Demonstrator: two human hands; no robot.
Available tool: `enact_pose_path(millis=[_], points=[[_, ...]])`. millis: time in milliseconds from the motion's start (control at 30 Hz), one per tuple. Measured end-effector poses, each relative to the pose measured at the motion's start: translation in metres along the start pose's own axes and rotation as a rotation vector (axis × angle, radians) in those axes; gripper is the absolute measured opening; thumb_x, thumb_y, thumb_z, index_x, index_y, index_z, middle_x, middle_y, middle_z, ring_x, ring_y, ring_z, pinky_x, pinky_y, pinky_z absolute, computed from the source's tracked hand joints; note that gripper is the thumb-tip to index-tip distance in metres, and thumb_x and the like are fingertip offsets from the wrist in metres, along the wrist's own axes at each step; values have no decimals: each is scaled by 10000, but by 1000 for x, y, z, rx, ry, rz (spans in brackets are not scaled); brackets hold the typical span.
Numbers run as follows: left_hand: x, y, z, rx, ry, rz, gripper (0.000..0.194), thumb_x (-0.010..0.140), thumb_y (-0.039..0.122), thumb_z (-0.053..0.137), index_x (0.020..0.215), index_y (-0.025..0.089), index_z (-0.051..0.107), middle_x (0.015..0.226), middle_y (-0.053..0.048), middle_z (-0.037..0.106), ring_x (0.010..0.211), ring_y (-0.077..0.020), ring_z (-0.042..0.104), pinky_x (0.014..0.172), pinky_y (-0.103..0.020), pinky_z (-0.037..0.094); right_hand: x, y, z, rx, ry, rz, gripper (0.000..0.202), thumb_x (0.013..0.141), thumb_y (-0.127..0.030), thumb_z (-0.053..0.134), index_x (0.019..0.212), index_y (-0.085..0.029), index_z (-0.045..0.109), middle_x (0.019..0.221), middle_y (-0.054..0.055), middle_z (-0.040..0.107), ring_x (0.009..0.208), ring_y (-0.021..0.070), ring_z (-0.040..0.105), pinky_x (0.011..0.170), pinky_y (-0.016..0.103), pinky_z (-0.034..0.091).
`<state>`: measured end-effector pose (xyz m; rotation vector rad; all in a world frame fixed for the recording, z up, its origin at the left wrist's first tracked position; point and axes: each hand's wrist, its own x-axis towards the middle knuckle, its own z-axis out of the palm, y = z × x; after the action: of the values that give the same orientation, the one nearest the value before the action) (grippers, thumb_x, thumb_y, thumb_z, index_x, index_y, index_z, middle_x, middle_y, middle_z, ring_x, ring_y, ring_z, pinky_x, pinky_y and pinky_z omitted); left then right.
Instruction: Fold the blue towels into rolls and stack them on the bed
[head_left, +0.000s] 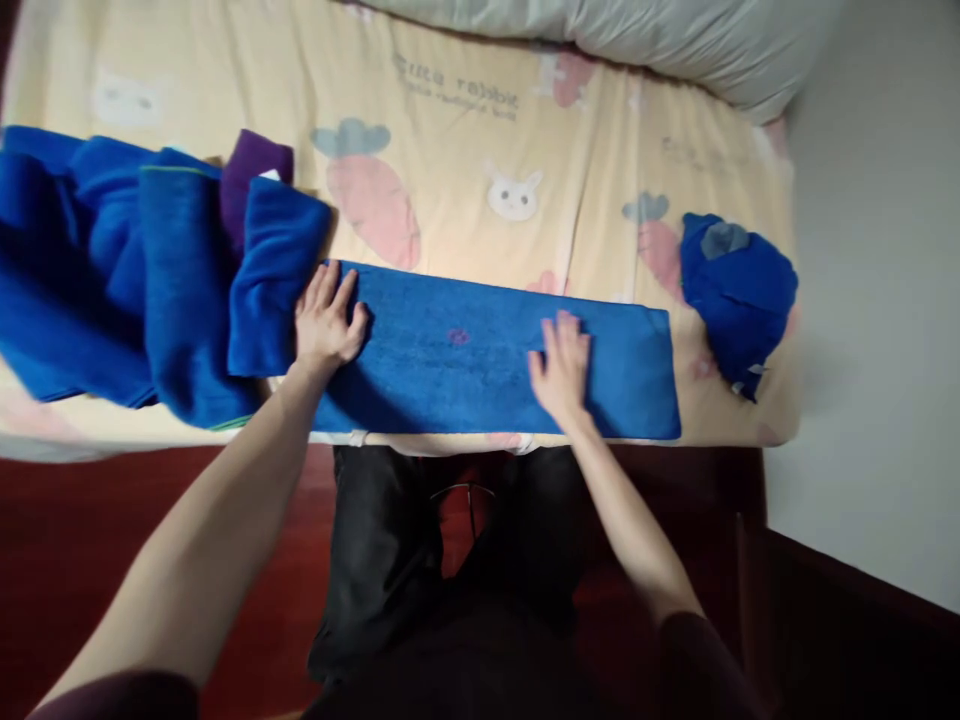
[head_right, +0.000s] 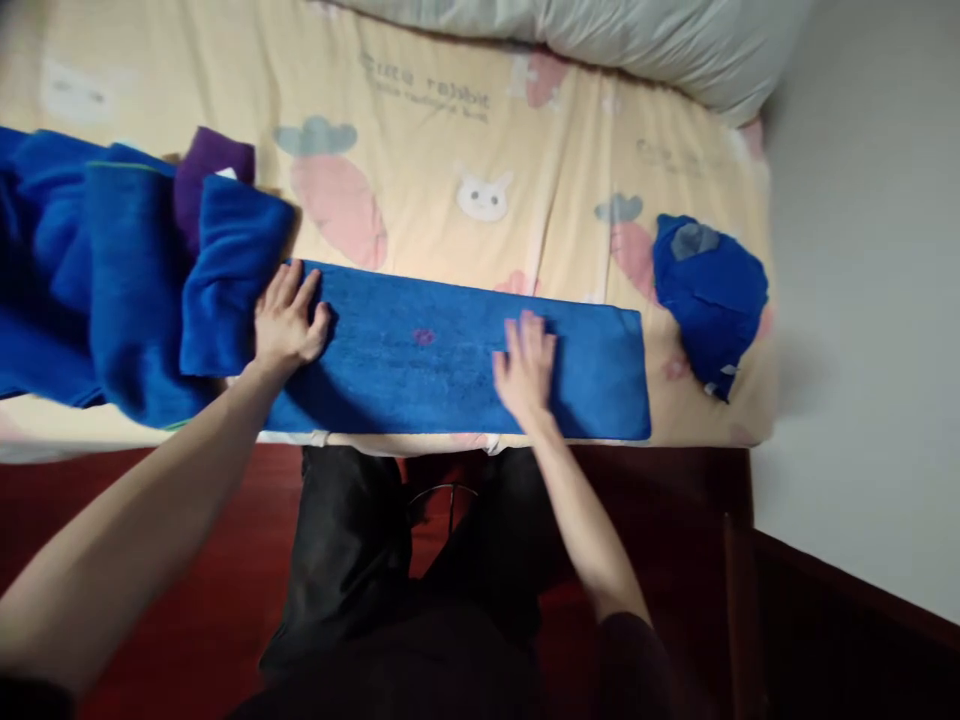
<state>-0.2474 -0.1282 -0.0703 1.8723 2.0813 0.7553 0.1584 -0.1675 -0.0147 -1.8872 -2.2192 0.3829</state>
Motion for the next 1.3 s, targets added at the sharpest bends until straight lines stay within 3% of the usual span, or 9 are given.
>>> enact_pose_path(millis=[133, 267, 367, 667, 800, 933, 1100, 1200, 1300], points=[[-3, 6, -4, 113, 14, 33, 773, 1004, 634, 351, 1621, 209, 541, 1776, -33, 364, 1661, -277, 341, 1344, -560, 308, 38, -111, 40, 176, -65, -257, 720, 1111, -396, 346, 1781, -422, 84, 1812, -100, 271, 1738, 266, 15, 1409, 638, -17], [-6, 11, -9, 132, 1, 31, 742, 994, 620, 363, 1668, 336, 486, 1784, 56, 323, 1670, -235, 325, 1360, -505, 298, 52, -127, 60, 72, -202, -287, 660, 1134, -449, 315, 1777, -360, 193, 1832, -99, 187, 1735, 200, 44, 1426, 526, -17], [-7, 15, -13, 117, -7, 32, 735, 974, 606, 394, 1691, 446, 416, 1783, 150, 258, 1674, -225, 310, 1370, -489, 276, 55, -83, 52, 41, -210, -282, 653, 1134, -507, 347, 1753, -306, 299, 1842, -75, 137, 1734, 188, 55, 1425, 492, -18], [-6, 30, -22, 78, -53, -10, 837, 843, 562, 486, 1639, 677, 252, 1689, 373, 118, 1674, -275, 283, 1364, -540, 246, 47, 133, -18, -29, -82, 92, 663, 1135, -476, 359, 1761, -278, 269, 1849, -4, 157, 1733, 241, 88, 1409, 601, 48], [-6, 34, -23, 70, -53, 2, 867, 798, 550, 501, 1617, 699, 257, 1660, 415, 113, 1668, -304, 284, 1360, -534, 233, 41, 198, -35, -116, -36, 240, 661, 1142, -443, 322, 1769, -249, 240, 1854, 35, 153, 1731, 269, 101, 1399, 634, 90], [-6, 34, -23, 103, -73, 6, 880, 815, 530, 486, 1642, 677, 225, 1668, 421, 93, 1679, -287, 262, 1373, -487, 213, 46, 224, -35, -129, 13, 271, 659, 1141, -432, 330, 1760, -213, 274, 1849, 68, 177, 1728, 287, 123, 1396, 642, 103], [-6, 33, -24, 145, -99, 47, 872, 864, 530, 483, 1676, 638, 185, 1700, 372, 53, 1689, -301, 233, 1383, -501, 214, 50, 220, -35, -131, 18, 262, 663, 1140, -406, 315, 1767, -201, 249, 1847, 80, 186, 1726, 305, 119, 1385, 676, 64], [-30, 31, -27, 160, -118, 13, 816, 937, 545, 428, 1727, 520, 222, 1744, 262, 12, 1707, -293, 160, 1397, -508, 182, 19, 210, -39, -130, 5, 233, 661, 1141, -398, 287, 1765, -183, 251, 1855, 89, 144, 1731, 316, 77, 1378, 689, 41], [-82, 21, -33, 169, -103, 1, 776, 987, 550, 387, 1745, 417, 287, 1788, 145, 74, 1708, -284, 159, 1397, -524, 196, -43, 213, -42, -110, -20, 159, 643, 1141, -414, 295, 1755, -220, 293, 1855, 65, 154, 1732, 278, 91, 1391, 639, 82]])
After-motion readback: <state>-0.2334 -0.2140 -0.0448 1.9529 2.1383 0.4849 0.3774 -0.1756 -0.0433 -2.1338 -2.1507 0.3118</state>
